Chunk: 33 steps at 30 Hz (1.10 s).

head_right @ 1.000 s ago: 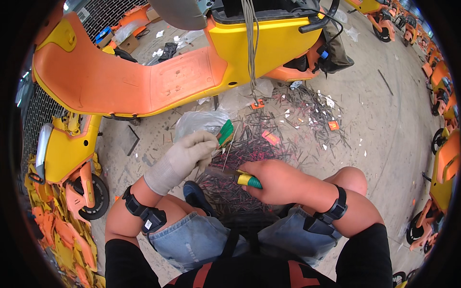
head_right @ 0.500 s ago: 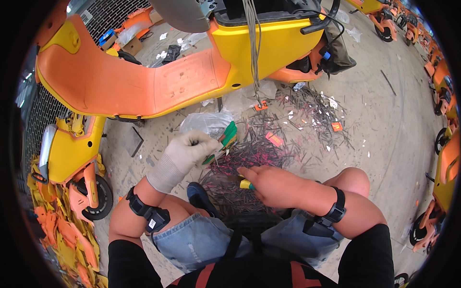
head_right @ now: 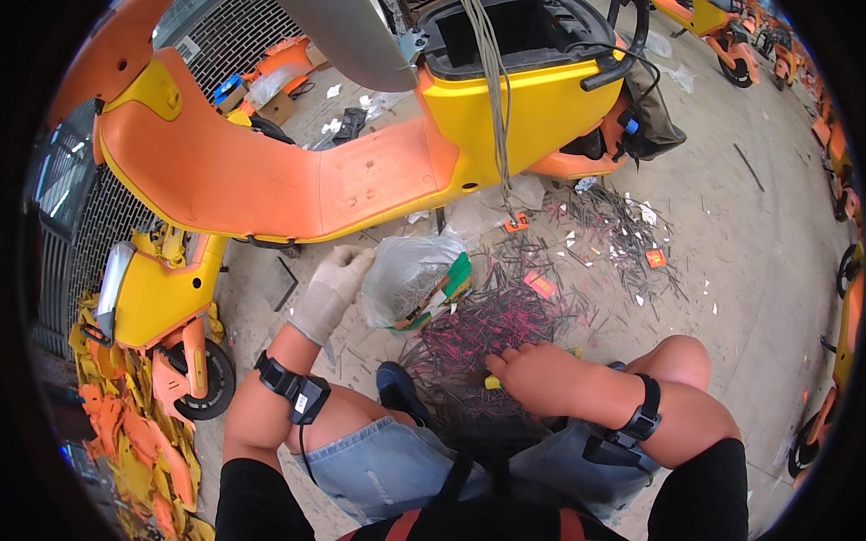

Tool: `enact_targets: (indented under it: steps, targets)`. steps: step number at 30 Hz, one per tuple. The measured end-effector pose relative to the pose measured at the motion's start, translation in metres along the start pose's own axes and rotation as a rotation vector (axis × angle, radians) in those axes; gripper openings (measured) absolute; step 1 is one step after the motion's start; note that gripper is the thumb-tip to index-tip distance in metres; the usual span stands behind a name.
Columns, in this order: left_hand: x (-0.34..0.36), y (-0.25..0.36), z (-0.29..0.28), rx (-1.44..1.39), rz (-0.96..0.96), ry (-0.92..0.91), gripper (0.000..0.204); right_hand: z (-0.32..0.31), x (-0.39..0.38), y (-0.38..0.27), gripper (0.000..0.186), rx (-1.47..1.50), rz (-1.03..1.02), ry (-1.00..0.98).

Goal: The person strips insulation from multiple wires using pliers and places the resulting scraps into a plastic bag while working on a scooter frame.

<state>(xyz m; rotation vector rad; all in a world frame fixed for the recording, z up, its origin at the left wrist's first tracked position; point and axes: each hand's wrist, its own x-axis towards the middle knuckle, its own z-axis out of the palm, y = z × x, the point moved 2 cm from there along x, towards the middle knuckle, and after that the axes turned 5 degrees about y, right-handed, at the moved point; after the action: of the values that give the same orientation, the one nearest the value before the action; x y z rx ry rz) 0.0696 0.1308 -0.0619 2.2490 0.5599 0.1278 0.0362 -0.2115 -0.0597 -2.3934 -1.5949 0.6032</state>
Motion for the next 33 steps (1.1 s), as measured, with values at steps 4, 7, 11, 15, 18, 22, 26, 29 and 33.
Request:
enact_targets:
  steps: [4,7,11,15,18,22,26,29,33]
  targets:
    - [-0.049,0.062,0.004,-0.435,-0.069,-0.392,0.041,0.004,-0.002,0.002,0.078,-0.008,0.076,-0.086]
    - [-0.084,0.09,0.009,-0.944,-0.141,-0.686,0.033,0.005,-0.001,0.0,0.073,-0.01,0.096,-0.143]
    - [-0.116,0.104,0.005,-1.276,-0.042,-0.962,0.037,0.004,-0.002,0.001,0.067,-0.014,0.075,-0.19]
    - [-0.14,0.111,-0.013,-1.162,0.488,-1.082,0.034,0.004,0.0,-0.001,0.064,0.022,0.084,-0.18]
    - [-0.153,0.123,-0.012,-1.281,0.859,-1.362,0.026,0.004,-0.001,-0.001,0.06,-0.007,0.09,-0.174]
    - [-0.168,0.134,-0.017,-1.352,0.879,-1.236,0.027,0.013,0.0,0.002,0.054,-0.037,0.072,-0.158]
    - [-0.173,0.127,-0.013,-1.421,0.909,-1.237,0.024,0.012,0.005,0.002,0.053,-0.059,0.059,-0.175]
    - [-0.173,0.126,-0.014,-1.45,0.882,-1.249,0.023,0.01,0.007,0.003,0.055,-0.061,0.068,-0.202]
    - [-0.172,0.127,-0.014,-1.455,0.871,-1.188,0.024,0.009,0.009,0.004,0.054,-0.044,0.075,-0.211]
